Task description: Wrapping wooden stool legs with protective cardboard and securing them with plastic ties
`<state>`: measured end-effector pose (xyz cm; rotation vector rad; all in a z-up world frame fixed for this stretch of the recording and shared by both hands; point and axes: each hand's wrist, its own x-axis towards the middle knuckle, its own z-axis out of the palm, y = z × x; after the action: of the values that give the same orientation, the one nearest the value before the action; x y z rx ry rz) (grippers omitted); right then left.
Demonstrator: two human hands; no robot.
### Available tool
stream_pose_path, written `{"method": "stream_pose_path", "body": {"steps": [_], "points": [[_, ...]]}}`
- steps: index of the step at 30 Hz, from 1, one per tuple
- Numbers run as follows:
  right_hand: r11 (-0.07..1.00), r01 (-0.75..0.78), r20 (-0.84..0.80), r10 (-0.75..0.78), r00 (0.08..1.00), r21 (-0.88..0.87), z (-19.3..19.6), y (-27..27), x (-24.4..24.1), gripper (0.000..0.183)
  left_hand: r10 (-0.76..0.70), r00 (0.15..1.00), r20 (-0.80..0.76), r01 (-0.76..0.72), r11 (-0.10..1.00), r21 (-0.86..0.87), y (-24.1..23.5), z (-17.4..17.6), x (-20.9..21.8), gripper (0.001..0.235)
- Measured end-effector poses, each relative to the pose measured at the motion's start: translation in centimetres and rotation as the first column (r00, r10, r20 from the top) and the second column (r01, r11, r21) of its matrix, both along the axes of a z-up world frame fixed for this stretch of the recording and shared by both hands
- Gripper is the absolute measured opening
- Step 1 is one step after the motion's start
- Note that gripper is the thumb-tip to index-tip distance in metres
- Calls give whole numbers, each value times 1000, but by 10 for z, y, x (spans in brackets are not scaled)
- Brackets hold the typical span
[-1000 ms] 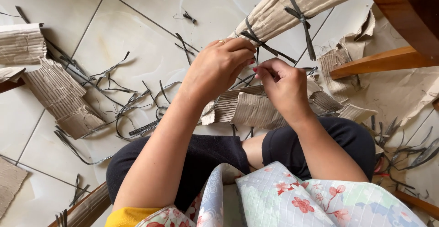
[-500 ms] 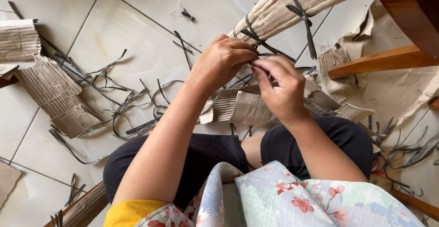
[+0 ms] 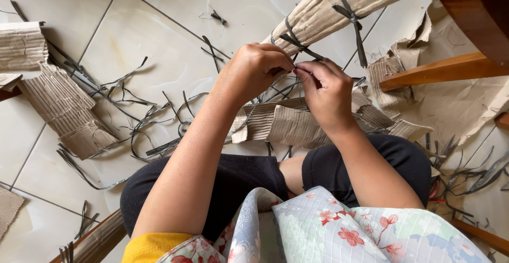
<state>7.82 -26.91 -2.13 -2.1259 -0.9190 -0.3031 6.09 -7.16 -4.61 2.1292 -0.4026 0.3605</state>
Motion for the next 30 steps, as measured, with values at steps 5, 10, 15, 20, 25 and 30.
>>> {"method": "stream_pose_path", "body": {"steps": [5, 10, 15, 20, 25, 30], "points": [[988, 79, -333, -31, 942, 132, -21, 11, 2, 3, 2, 1000, -31, -3, 1000, -21, -1, 3, -2, 18], [881, 292, -756, 105, 646, 372, -38, 17, 0, 12, 19, 999, -33, -21, 999, -42, 2, 13, -4, 17], [700, 532, -878, 413, 241, 476, -37, 10, 3, 8, 51, 993, -102, -51, 999, 8, -1, 10, -5, 18], [717, 526, -889, 383, 251, 457, -37, 12, 2, 17, 29, 993, -113, -28, 1000, 11, 0, 18, -6, 19], [731, 521, -892, 295, 342, 441, -42, 17, -4, 18, 13, 993, -114, -12, 1000, 10, 3, 15, -4, 19], [808, 422, -847, 168, 505, 412, -30, 20, -8, 31, 41, 987, -156, -50, 997, -56, 8, 25, -9, 16]]}}
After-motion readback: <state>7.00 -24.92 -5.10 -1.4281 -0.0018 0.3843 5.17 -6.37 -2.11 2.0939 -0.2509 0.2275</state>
